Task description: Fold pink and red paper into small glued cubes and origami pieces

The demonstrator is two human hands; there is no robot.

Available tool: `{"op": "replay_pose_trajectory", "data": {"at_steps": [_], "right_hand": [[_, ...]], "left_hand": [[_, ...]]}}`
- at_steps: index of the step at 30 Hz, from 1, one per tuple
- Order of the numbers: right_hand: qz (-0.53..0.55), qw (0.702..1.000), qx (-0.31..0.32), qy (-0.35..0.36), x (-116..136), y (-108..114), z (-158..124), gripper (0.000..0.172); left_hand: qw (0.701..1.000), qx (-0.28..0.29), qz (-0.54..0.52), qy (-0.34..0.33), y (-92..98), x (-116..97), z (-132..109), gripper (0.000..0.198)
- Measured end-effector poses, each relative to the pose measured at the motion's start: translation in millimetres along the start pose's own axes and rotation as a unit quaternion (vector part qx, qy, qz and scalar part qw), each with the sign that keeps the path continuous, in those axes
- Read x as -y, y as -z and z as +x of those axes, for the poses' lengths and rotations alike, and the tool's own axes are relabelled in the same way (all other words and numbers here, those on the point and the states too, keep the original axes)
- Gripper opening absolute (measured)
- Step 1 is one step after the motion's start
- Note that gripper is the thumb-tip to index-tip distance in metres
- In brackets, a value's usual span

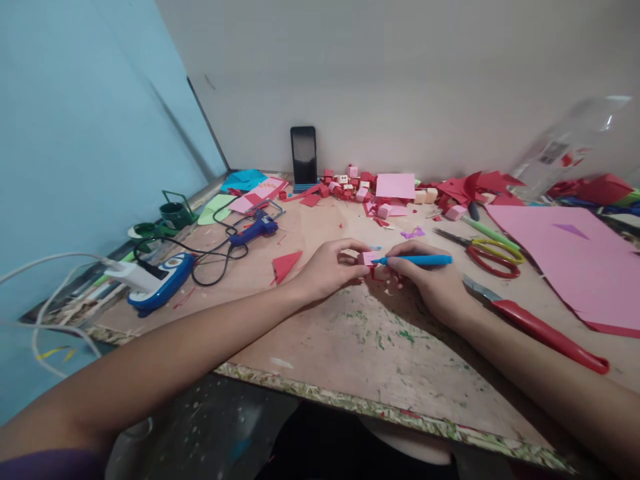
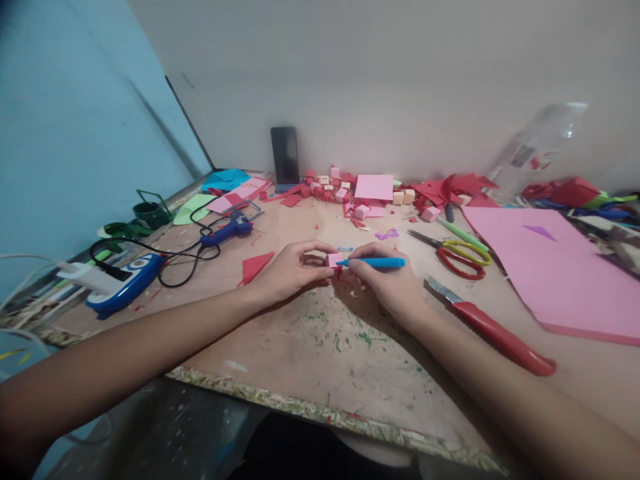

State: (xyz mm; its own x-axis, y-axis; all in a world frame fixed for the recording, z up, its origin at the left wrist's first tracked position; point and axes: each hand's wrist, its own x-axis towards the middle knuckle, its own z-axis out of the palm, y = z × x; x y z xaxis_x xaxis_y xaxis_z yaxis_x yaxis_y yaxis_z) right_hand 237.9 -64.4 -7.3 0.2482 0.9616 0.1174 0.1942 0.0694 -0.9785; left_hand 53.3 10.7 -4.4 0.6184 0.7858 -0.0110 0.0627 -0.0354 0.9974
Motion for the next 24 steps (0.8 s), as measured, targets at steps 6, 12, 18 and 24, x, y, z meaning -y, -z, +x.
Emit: {"op": "replay_pose_trajectory", "data": {"at_steps": [6,12,18,24], "right_hand": [[0.018,1.000,-0.002,-0.006,-6.7,1.5,3.7,0.022],[0.023,1.000,-0.008,-0.011,-7.0,0.7,5.2,0.024],[0.033,0.999,-0.010,-0.010,-5.3,0.2,4.6,0.022],[0.036,0.999,-0.011,-0.008,-6.7,0.4,4.3,0.022]], "left_hand": [[1.000,-0.003,-0.001,0.002,-0.1,-0.1,-0.2,0.027],[1.000,-0.003,-0.004,0.004,-0.4,-0.3,-0.3,0.028],[1.000,-0.004,-0.004,0.010,-0.9,-1.5,-1.4,0.028],[1.000,-0.007,0.002,0.015,-2.1,-3.1,-2.0,0.029]]}}
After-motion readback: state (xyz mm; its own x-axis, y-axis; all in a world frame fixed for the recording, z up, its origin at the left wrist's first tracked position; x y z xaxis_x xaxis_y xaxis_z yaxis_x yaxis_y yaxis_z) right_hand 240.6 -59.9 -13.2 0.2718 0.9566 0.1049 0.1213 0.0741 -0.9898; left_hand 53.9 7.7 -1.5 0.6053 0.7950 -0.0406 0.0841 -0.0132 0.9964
